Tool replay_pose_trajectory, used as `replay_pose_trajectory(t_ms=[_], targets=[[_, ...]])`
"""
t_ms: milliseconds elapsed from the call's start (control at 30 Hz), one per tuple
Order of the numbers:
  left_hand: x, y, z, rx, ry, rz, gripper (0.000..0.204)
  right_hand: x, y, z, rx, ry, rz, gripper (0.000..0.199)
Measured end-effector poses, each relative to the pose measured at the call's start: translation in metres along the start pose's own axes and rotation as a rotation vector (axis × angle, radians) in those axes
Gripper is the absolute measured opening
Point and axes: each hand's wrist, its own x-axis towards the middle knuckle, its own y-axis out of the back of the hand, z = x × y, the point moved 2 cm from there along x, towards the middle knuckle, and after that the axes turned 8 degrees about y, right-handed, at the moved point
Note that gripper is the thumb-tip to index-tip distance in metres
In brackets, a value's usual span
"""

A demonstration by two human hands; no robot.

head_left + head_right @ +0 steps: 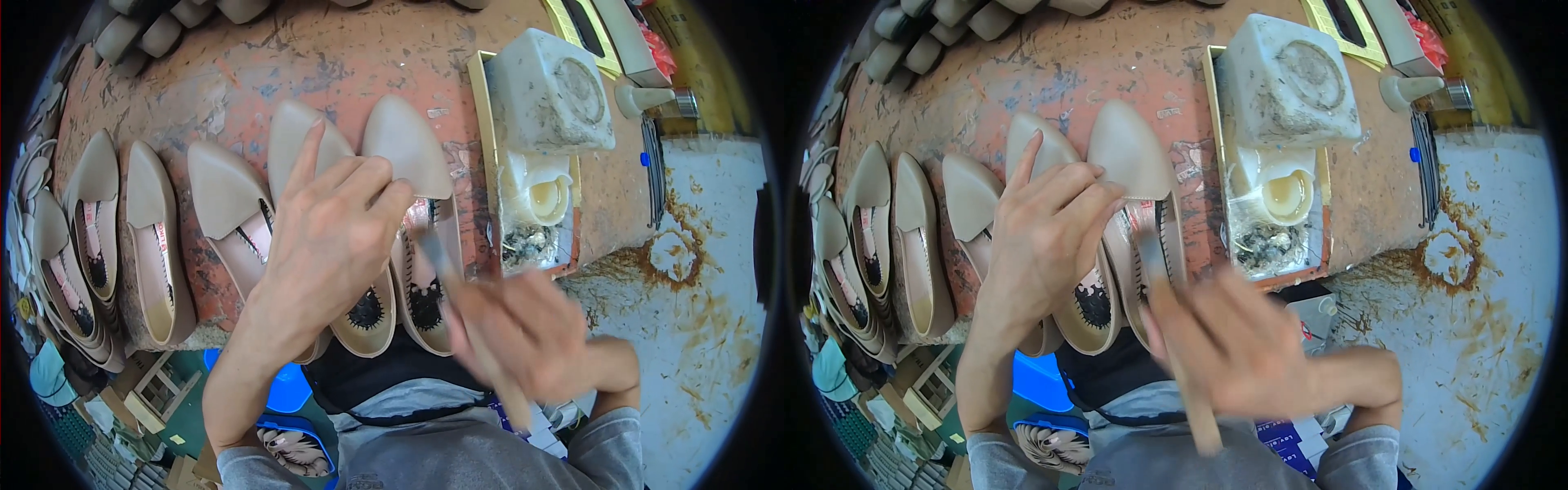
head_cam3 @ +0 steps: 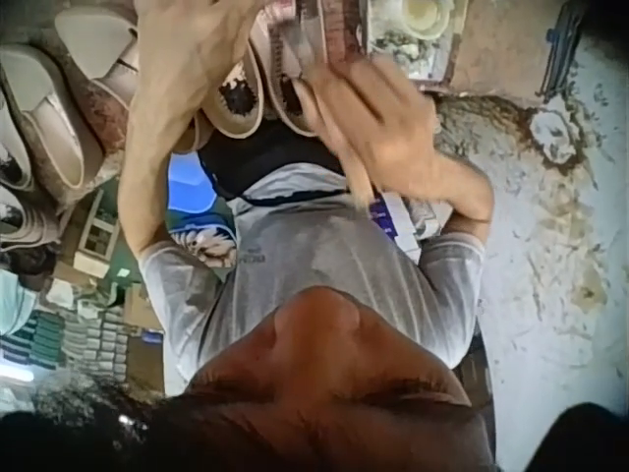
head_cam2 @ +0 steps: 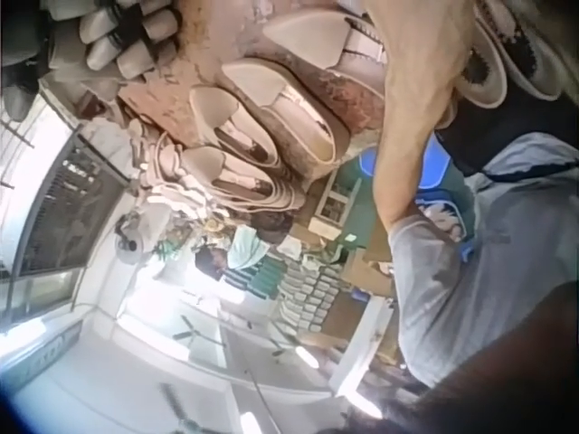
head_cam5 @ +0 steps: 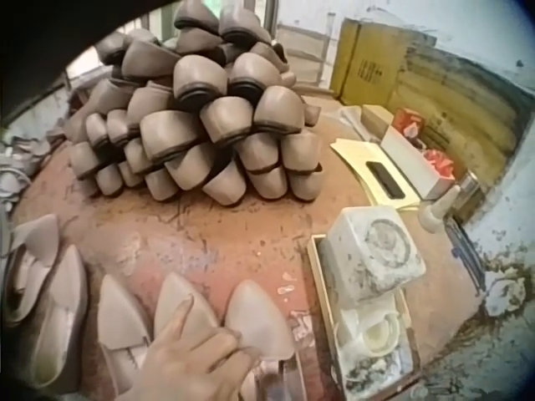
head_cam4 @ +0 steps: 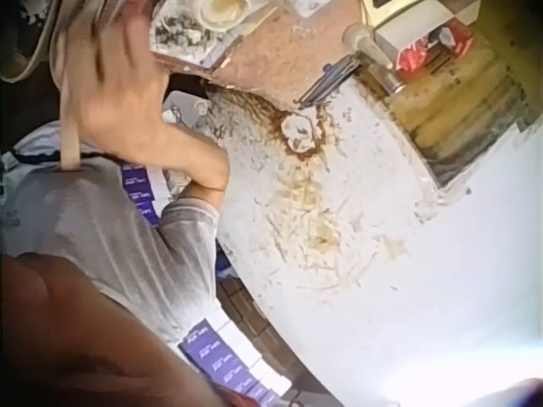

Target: Applying glue to the inner seams and components of shoes using a brush.

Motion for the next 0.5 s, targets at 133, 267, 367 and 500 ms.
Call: replay_pose_trajectory(t_ms=[133, 267, 367, 500], targets=[[-0.003, 0.004, -0.010, -0.106, 0.026, -0.030, 0.018, -0.002, -0.008, 0.013, 0.089, 0.009, -0.021, 0.018], [-0.009, 0.024, -0.024, 0.163, 0.241, -0.152, 0.065, -0.023, 0.062, 0.020, 0.031, -0.274, 0.163, 0.012], [-0.008, 0.013, -0.034, 0.254, 0.242, -0.154, 0.071, -0.031, 0.080, 0.052, -0.082, -0.765, 0.116, 0.013], [-0.015, 0.001, -0.041, 0.354, 0.194, -0.093, 0.062, -0.039, 0.060, 0.067, -0.067, -0.504, 0.018, 0.009]])
